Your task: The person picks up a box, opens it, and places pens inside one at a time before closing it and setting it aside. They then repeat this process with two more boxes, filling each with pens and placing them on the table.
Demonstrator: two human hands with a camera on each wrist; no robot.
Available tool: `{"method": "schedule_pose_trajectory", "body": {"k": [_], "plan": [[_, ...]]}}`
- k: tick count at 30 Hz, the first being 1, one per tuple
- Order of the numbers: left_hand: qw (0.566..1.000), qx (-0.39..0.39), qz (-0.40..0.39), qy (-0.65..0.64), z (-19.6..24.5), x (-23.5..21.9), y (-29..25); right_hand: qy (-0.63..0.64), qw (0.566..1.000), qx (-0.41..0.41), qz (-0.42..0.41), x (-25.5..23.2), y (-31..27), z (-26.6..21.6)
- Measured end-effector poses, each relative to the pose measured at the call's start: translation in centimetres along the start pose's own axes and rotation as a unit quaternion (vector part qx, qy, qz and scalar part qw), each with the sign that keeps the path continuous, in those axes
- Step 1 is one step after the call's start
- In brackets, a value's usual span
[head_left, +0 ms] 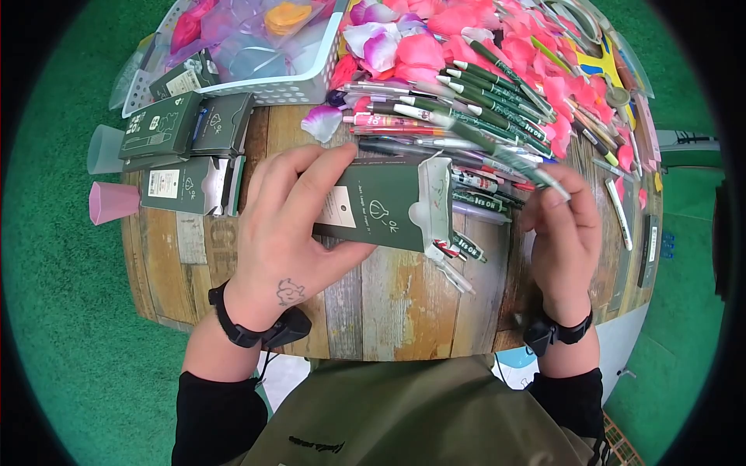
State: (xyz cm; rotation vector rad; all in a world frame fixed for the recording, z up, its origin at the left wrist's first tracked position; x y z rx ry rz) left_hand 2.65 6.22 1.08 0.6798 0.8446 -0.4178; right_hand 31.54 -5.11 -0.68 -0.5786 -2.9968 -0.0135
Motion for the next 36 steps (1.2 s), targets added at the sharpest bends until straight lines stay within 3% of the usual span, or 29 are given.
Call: {"method": "schedule_pose_trajectory", "body": {"k": [1,4,5,12,18,25,31,34,36], "plan": [[1.000,-0.001,-0.002,-0.001,0.0,0.1,0.0,0.050,0.998,-0.023,0.025,0.2,0.3,0.0],[1.000,-0.002,-0.005,-0.002,0.0,0.1,0.0,0.198,0.979,-0.026,-0.032,-0.8,0.2,-0.2],[1.000,-0.002,-0.006,-0.001,0.0,0.1,0.0,0.196,0.980,-0.013,-0.039,-1.2,-0.1,-0.2],[1.000,0.005,-0.015,-0.007,0.0,0.1,-0.1,0.042,0.998,0.024,-0.037,-0.5,-0.7,-0.1],[1.000,-0.003,-0.011,-0.003,0.0,0.0,-0.1,0.039,0.999,0.016,0.017,-0.9,-0.3,-0.5],[0.999,0.010,-0.035,-0.006,0.1,0.3,-0.1,-0.090,0.992,-0.060,-0.068,-1.0,-0.6,-0.4],[0.998,0.016,-0.063,-0.003,0.2,0.6,-0.3,-0.246,0.927,-0.209,-0.192,0.8,-0.1,-0.9],[0.998,0.017,-0.062,-0.003,0.3,0.6,-0.3,-0.234,0.928,-0.215,-0.194,1.4,-0.2,-0.6],[0.998,0.016,-0.061,-0.004,0.2,0.6,-0.3,-0.188,0.954,-0.157,-0.175,1.2,-0.7,-0.4]]}}
Point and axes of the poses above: each hand's wrist, its own y-axis towards the middle knuckle, its own x-axis out of the palm, z = x × y, the point moved 1 cm from there along y, towards the middle knuckle, and after that the axes turned 1 degree about y, right-handed, at the moved point
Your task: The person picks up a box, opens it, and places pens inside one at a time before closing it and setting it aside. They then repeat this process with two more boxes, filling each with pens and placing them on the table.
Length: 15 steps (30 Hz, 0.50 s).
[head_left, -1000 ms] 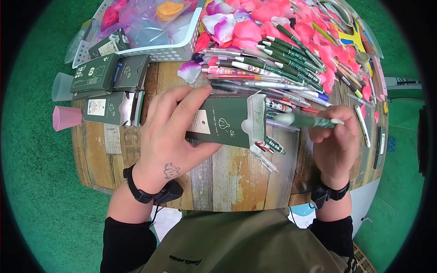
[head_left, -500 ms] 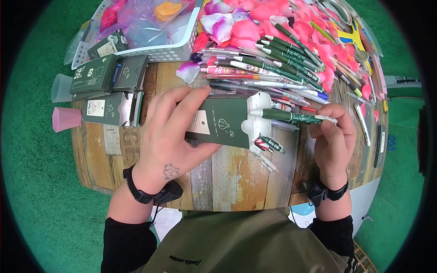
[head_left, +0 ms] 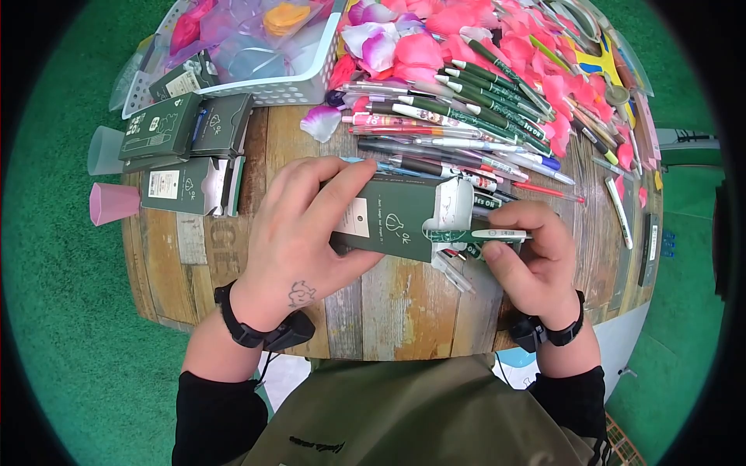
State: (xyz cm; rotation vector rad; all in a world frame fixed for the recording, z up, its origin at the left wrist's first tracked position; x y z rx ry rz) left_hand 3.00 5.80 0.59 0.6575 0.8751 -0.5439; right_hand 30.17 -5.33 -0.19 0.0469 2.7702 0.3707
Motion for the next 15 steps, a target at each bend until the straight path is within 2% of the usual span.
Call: {"method": "schedule_pose_trajectory", "body": {"k": [5,8,11,15], "plan": [[1.000,0.003,-0.001,-0.001,0.04,-0.02,-0.04,0.173,0.980,0.077,0.062,0.43,-0.82,0.33],[1.000,0.001,-0.002,-0.002,0.12,-0.02,-0.05,0.175,0.980,0.071,0.065,0.52,-0.74,0.29],[1.000,0.004,-0.005,0.001,0.16,0.05,-0.07,0.081,0.997,0.021,0.001,0.29,-0.87,0.76],[1.000,0.002,-0.004,-0.001,0.13,0.11,-0.11,0.063,0.997,0.033,-0.015,0.31,-0.49,0.17]]}}
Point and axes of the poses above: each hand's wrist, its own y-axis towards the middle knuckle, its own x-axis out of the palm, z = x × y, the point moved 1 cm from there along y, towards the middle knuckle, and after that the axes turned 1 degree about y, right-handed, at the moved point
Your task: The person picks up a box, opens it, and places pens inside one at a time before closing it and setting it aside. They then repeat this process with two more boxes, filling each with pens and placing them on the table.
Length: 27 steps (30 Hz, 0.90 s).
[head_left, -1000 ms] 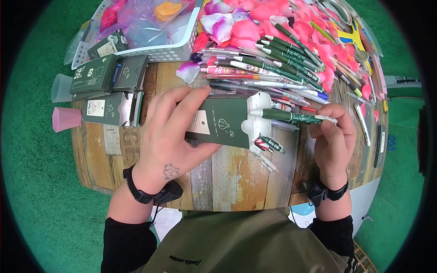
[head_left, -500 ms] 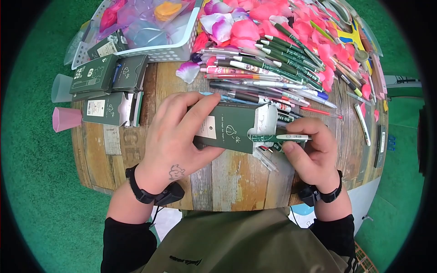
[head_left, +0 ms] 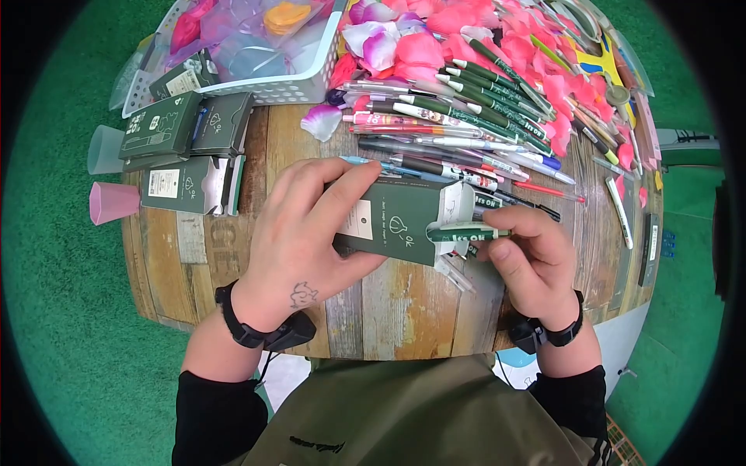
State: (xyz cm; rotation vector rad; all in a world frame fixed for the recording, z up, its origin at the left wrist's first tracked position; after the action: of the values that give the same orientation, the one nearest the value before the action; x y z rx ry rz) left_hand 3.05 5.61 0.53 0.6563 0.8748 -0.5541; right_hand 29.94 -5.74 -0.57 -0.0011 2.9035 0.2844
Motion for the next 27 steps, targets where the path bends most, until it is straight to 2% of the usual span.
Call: {"method": "schedule_pose_trajectory", "body": {"k": [2,5,8,14,20,27], "plan": [[1.000,-0.001,0.003,-0.002,0.0,0.0,0.0,0.024,0.999,0.024,0.021,-0.1,-0.2,0.1],[1.000,-0.001,-0.001,-0.001,0.0,0.0,0.0,0.068,0.995,0.020,0.077,0.2,-0.4,0.6],[1.000,-0.002,-0.003,0.001,0.0,0.0,0.0,0.078,0.993,-0.006,0.084,0.5,-0.2,0.6],[1.000,-0.003,-0.002,-0.003,0.0,0.0,0.0,-0.111,0.987,-0.112,-0.025,-0.3,1.5,-0.6],[1.000,-0.004,-0.006,-0.005,-0.1,0.0,0.0,-0.119,0.989,-0.075,-0.041,0.4,1.3,-1.0],[1.000,0.012,-0.008,0.001,0.0,0.1,0.1,-0.123,0.988,-0.079,-0.054,0.4,1.4,-0.8]]}}
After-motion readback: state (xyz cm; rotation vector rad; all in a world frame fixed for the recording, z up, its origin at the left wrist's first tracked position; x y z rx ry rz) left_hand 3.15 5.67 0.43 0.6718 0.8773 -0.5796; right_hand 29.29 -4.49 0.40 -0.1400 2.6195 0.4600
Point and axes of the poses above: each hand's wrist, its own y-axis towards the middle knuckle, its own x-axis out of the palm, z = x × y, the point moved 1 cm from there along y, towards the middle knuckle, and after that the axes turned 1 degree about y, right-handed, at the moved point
